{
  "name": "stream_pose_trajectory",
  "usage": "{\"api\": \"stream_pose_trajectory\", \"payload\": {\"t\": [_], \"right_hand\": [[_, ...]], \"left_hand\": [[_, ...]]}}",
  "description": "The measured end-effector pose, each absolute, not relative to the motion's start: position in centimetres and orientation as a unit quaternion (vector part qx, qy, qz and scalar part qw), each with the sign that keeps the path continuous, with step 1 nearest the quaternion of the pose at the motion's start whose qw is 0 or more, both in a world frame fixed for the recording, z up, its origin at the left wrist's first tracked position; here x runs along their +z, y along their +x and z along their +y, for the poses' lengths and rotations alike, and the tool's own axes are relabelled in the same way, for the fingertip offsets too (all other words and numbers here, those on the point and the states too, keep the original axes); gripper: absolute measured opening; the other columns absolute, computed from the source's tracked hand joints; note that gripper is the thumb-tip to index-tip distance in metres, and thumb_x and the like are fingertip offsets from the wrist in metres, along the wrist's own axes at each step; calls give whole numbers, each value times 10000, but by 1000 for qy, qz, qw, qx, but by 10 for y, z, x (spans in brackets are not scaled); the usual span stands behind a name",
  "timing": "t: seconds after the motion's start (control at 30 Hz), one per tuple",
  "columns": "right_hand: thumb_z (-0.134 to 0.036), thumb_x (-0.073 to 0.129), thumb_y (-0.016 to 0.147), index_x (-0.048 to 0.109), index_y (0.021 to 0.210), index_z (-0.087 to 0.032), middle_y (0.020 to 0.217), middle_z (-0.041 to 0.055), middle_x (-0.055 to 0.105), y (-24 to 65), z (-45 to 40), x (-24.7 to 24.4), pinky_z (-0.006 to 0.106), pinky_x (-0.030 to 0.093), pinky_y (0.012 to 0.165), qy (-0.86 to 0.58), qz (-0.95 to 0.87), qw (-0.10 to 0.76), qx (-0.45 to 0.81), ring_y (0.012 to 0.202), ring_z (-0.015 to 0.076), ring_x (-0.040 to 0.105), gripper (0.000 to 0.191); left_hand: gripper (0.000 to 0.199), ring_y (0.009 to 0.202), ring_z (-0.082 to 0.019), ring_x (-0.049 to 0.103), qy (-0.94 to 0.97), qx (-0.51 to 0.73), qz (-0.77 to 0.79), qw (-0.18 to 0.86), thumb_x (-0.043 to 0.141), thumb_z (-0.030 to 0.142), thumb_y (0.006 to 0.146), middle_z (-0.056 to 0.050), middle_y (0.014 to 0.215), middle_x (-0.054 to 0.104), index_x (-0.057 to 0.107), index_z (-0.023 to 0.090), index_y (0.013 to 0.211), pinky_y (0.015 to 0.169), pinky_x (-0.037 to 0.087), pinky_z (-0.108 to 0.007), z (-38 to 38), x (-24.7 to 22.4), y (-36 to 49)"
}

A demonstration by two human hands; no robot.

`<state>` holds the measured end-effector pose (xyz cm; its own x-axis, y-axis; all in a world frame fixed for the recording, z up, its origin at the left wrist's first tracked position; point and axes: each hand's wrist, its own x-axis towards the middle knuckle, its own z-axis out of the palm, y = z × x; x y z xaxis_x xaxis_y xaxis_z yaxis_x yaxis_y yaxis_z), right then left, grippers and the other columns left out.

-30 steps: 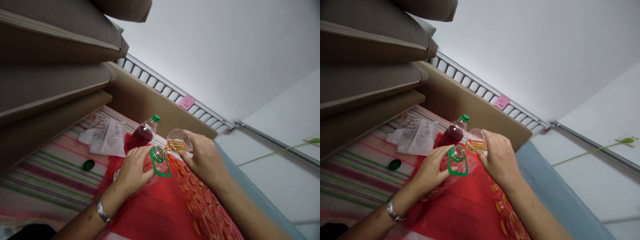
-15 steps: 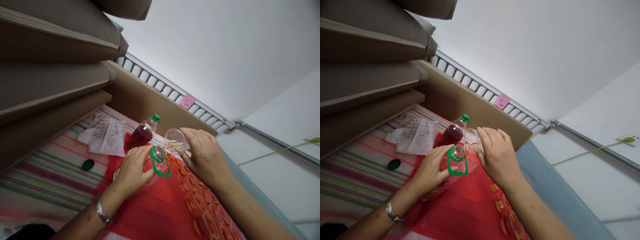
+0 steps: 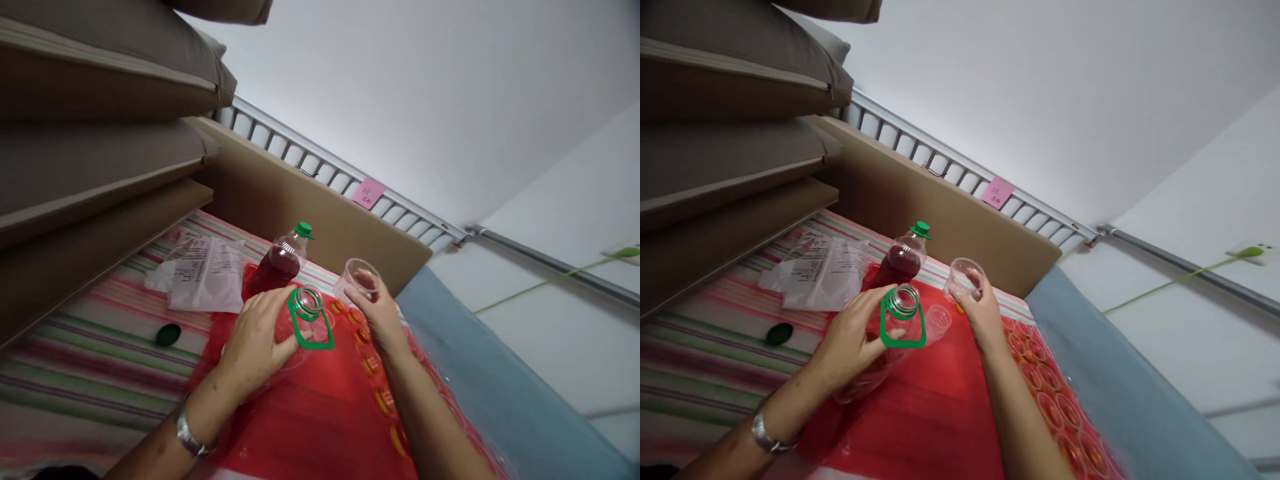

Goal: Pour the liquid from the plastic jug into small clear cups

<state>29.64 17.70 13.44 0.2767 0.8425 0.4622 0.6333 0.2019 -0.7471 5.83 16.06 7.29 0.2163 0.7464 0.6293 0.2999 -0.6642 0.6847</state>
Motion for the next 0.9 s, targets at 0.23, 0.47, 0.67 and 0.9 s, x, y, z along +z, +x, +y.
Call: {"api": "stream_pose_trajectory", "payload": {"t": [0.23, 0.47, 0.67, 0.9], "right_hand": [[-504, 755, 629, 567, 1232, -184, 1359, 132, 557, 318, 208, 25, 411, 348, 1086, -629, -455, 602, 189, 1276, 276, 494, 709], [-454, 770, 613, 557, 1257, -172, 1393, 135, 538, 319, 205, -5, 412, 349, 1102, -648, -431, 593, 207, 1310, 298, 468, 735], [-446, 776, 626, 504, 1319, -224, 1423, 98, 521, 340, 188, -26, 415, 393, 1078, -605, -434, 613, 264, 1323, 283, 466, 777], [-542, 709, 582, 610, 1062, -177, 1140, 133, 679, 411, 217, -52, 413, 507, 911, -694, -303, 633, 158, 1129, 316, 611, 612]], "left_hand": [[526, 1221, -251, 515, 753, 515, 351, 212, 605, 392, 864, -83, 1322, 578, 434, 235, 1336, 1026, 397, -424, 162, 70, 58], [526, 1223, -270, 518, 758, 511, 355, 196, 597, 324, 860, -102, 1337, 561, 423, 246, 1351, 1011, 414, -429, 163, 68, 61], [544, 1233, -277, 514, 760, 509, 357, 188, 605, 351, 860, -106, 1343, 553, 413, 264, 1362, 1025, 410, -447, 164, 66, 61], [561, 1228, -279, 531, 758, 504, 372, 181, 603, 371, 856, -76, 1352, 551, 404, 311, 1377, 1016, 442, -437, 165, 62, 62]]}}
